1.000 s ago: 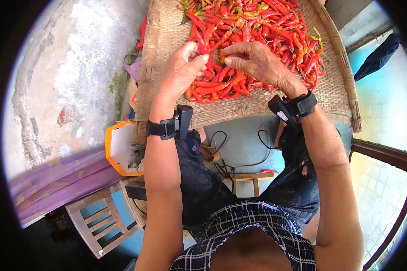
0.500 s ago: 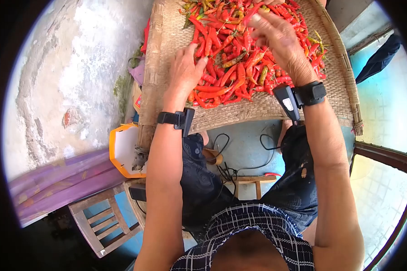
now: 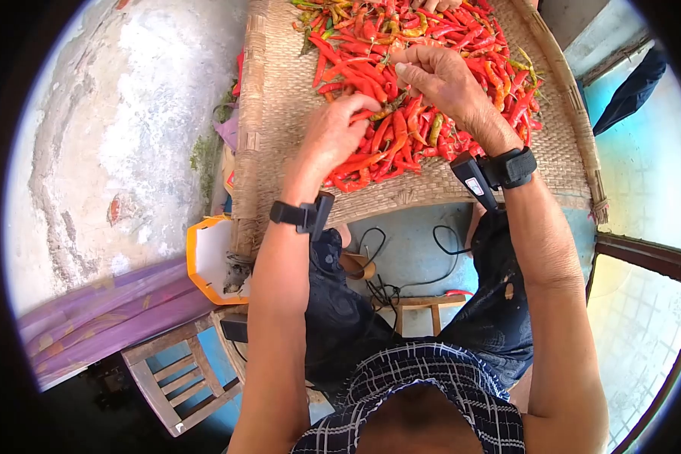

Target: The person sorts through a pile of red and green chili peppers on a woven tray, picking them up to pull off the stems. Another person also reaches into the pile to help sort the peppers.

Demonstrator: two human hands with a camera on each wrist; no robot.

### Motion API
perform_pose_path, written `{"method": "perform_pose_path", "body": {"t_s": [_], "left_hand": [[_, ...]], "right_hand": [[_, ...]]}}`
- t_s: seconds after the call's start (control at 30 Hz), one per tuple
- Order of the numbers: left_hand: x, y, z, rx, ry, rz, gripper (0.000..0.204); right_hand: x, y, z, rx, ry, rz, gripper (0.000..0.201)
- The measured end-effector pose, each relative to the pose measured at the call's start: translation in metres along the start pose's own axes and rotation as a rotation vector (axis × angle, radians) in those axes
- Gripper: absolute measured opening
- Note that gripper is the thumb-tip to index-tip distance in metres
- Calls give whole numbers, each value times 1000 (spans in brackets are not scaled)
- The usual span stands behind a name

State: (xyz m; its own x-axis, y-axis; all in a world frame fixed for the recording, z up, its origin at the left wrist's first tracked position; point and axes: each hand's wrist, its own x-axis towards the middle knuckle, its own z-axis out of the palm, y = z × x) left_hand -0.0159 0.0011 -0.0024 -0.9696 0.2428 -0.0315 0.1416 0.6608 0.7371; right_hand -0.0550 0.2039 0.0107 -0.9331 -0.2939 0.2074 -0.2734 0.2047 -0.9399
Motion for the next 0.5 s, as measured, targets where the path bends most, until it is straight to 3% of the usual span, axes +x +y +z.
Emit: {"method": "perform_pose_path", "body": {"t_s": [0.07,0.13,0.2,0.27,0.5], "left_hand": [[-8,17,1,164,61,393,20],[-17,29,4,79,42,362,18],[-21,27,4,164,37,454,18],[-20,22,1,194,84,489,17],[-19,25,-4,178,116,373,15]], "right_hand": [[-1,2,1,-112,-25,-39,25],[-8,0,5,-207,-32,-106,25],[-10,5,9,-332,-59,-152,24],[-10,21,11,-551,-181,-353,28],[-25,0,4,-457,-281,-263,22]]}}
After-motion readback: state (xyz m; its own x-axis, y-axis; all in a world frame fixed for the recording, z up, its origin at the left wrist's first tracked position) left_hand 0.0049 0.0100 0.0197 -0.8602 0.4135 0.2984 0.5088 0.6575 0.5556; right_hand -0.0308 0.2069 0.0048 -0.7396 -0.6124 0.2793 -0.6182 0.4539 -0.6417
